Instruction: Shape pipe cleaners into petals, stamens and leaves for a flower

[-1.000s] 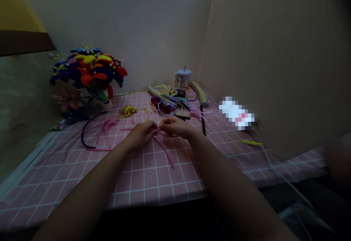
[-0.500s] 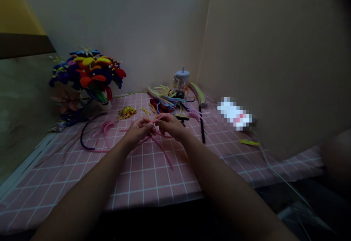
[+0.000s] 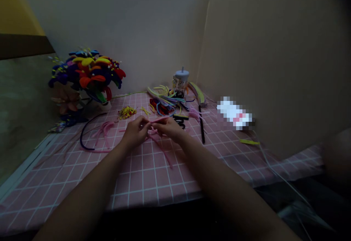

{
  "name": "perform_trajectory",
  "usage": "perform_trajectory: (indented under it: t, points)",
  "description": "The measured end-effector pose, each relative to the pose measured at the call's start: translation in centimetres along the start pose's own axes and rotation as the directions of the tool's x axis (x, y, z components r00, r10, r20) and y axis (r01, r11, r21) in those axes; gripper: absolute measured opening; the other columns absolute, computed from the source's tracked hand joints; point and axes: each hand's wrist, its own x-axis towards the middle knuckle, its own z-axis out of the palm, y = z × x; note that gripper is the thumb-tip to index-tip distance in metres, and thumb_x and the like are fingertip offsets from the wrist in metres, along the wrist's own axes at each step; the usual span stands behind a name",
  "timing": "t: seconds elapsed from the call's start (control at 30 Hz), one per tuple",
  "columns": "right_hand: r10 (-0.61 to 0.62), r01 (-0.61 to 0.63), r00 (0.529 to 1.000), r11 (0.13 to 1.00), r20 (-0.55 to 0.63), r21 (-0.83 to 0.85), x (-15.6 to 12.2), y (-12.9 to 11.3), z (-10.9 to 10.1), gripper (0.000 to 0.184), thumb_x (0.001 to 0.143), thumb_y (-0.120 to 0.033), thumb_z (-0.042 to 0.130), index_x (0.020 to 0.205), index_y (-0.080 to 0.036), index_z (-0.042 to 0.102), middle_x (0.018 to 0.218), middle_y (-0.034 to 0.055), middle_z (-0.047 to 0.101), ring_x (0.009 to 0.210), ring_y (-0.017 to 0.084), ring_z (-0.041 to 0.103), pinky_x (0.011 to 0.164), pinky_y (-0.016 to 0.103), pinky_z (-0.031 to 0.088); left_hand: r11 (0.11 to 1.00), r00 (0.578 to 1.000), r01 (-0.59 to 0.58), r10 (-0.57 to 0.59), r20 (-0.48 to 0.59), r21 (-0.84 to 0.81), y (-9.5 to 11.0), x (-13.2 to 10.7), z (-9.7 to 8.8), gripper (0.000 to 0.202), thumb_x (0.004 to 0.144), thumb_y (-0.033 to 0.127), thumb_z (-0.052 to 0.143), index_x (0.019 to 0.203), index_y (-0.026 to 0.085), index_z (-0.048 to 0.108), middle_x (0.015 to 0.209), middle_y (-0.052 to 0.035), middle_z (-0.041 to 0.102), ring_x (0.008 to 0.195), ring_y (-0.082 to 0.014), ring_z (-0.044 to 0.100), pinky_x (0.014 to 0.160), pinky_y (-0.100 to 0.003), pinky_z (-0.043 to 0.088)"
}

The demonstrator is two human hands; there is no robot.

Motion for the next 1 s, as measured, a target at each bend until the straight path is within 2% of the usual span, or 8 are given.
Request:
perform_trajectory:
  t: [0.13,0.37,0.47,0.57,0.67,0.8,0.9,1.0]
  points:
    - [-0.057,0.062,0.993,0.997,0.107,-0.048,-0.4,-0.6,-0.6,0.032,0.066,-0.035,0.066,0.087,-0.011,0.064,0.058,-0.0012,0.056,0.045,0.006,0.044,0.043,0.019,0.032,0.920,0.976,0.202,-0.159,0.152,-0.335,0.4,0.2,-0.6,0.030,0.070,0.040,0.063,0.073,0.016,0.046,0.062,0.0002,0.061,0.043,-0.0103,0.056,0.044,-0.023,0.045]
    - [-0.214,0.224,0.975,0.936,0.066,-0.273,-0.8,-1.2,-0.1,0.028,0.072,-0.041,0.061,0.073,-0.013,0.058,0.060,-0.0006,0.054,0.052,0.008,0.046,0.048,0.020,0.033,0.846,0.921,0.350,-0.233,0.312,-0.403,0.8,0.1,-0.8,0.036,0.064,0.041,0.068,0.072,0.015,0.044,0.060,-0.0003,0.061,0.042,-0.0093,0.055,0.043,-0.020,0.040]
    - [-0.284,0.289,0.956,0.892,0.065,-0.349,-0.7,-0.9,0.0,0.023,0.075,-0.038,0.058,0.074,-0.014,0.056,0.061,-0.0015,0.053,0.056,0.008,0.047,0.051,0.020,0.034,0.899,0.935,0.294,-0.199,0.295,-0.324,0.3,0.0,-0.6,0.030,0.069,0.039,0.064,0.072,0.015,0.046,0.061,-0.0011,0.061,0.045,-0.0099,0.055,0.046,-0.022,0.042]
    - [-0.258,0.261,0.965,0.906,0.054,-0.332,-0.5,-0.5,0.0,0.021,0.074,-0.035,0.057,0.070,-0.014,0.055,0.058,-0.0020,0.052,0.054,0.008,0.045,0.050,0.020,0.033,0.986,0.968,0.103,-0.069,0.242,-0.131,-0.2,-0.1,-0.5,0.020,0.076,0.034,0.057,0.074,0.015,0.051,0.066,-0.0033,0.062,0.054,-0.0115,0.057,0.053,-0.023,0.043]
    - [-0.102,0.102,0.995,0.984,0.011,-0.143,-0.3,-0.2,0.0,0.018,0.071,-0.031,0.057,0.064,-0.016,0.050,0.049,-0.0048,0.048,0.042,0.006,0.038,0.041,0.019,0.027,0.987,0.971,-0.110,0.082,0.223,0.117,-0.4,-0.1,-0.7,0.014,0.079,0.030,0.053,0.078,0.017,0.057,0.073,-0.0048,0.064,0.064,-0.0137,0.059,0.059,-0.025,0.042]
    - [0.116,-0.111,0.993,0.984,-0.028,0.141,-0.2,0.0,0.3,0.013,0.064,-0.024,0.054,0.056,-0.017,0.046,0.037,-0.0082,0.038,0.030,0.004,0.028,0.034,0.019,0.018,0.941,0.963,-0.205,0.144,0.230,0.270,-0.3,-0.1,-0.6,0.013,0.081,0.029,0.051,0.082,0.019,0.060,0.076,-0.0041,0.066,0.066,-0.0143,0.058,0.062,-0.026,0.040]
    - [0.189,-0.181,0.982,0.955,-0.013,0.233,-0.1,-0.1,0.4,0.010,0.063,-0.024,0.056,0.062,-0.017,0.049,0.042,-0.0076,0.044,0.031,0.004,0.031,0.033,0.017,0.020,0.987,0.971,-0.133,0.113,0.210,0.086,-0.3,0.0,-0.3,0.013,0.079,0.030,0.054,0.080,0.018,0.058,0.075,-0.0037,0.066,0.067,-0.0143,0.060,0.063,-0.026,0.043]
    - [0.069,-0.059,0.997,0.981,-0.044,0.185,-0.1,-0.3,0.4,0.019,0.063,-0.029,0.063,0.074,-0.017,0.054,0.045,-0.0080,0.047,0.033,0.004,0.035,0.034,0.017,0.023,0.948,0.973,0.128,-0.063,0.224,-0.290,-0.3,0.1,0.1,0.019,0.074,0.034,0.061,0.075,0.017,0.051,0.070,-0.0033,0.065,0.062,-0.0141,0.061,0.059,-0.026,0.045]
